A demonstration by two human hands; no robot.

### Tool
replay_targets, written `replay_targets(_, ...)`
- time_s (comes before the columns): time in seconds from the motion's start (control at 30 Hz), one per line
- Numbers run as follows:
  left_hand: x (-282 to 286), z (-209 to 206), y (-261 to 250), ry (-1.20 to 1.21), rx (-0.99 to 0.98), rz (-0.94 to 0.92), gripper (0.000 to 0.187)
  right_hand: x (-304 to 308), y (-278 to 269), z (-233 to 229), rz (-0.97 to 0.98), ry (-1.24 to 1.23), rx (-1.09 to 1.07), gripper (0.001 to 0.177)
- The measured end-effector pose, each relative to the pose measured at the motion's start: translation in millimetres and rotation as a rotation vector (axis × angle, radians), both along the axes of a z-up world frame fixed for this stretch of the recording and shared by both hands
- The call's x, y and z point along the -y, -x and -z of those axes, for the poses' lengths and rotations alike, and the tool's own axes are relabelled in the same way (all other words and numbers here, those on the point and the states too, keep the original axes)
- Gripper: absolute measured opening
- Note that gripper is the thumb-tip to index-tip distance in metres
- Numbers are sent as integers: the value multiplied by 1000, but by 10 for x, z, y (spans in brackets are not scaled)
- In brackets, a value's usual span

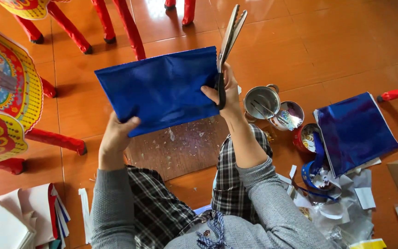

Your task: Decorating red horse models with blue foil and white paper strips using scissors and glue

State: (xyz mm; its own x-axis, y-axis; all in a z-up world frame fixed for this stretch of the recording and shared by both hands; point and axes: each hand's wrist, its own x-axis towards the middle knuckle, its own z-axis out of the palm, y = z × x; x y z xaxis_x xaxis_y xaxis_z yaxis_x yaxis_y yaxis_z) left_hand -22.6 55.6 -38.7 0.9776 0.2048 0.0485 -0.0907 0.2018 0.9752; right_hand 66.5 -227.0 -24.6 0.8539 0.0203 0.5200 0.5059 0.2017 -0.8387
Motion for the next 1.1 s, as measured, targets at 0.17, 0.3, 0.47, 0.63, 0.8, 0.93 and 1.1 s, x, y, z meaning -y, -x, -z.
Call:
replay_targets(0.17, 158, -444, 28, -222, -32, 61, 13, 133, -81, 318, -6, 34, -45, 73)
replay_targets(0.3, -63, -23, 25, -160, -39, 17, 11, 161, -89, 440, -167, -21, -109, 75)
replay_targets(0.47, 104, -428, 196, 90, -45, 32, 7, 186, -187, 600, -217, -20, -105, 79)
replay_targets(0.63, 64, -111, 102, -132, -45, 88, 18, 96, -60, 311, -16, 108, 37, 69)
replay_targets(0.8, 119, -384, 154, -97, -48, 52, 18, -12, 33, 201, 55, 147, 91, 70)
replay_targets(0.93, 154, -167, 143, -142, -61, 36, 17, 63, -24, 386, 75, 115, 64, 72)
replay_targets(1.1, -106, 89, 63, -144, -89, -11, 15, -32, 164, 84, 87, 166, 65, 73)
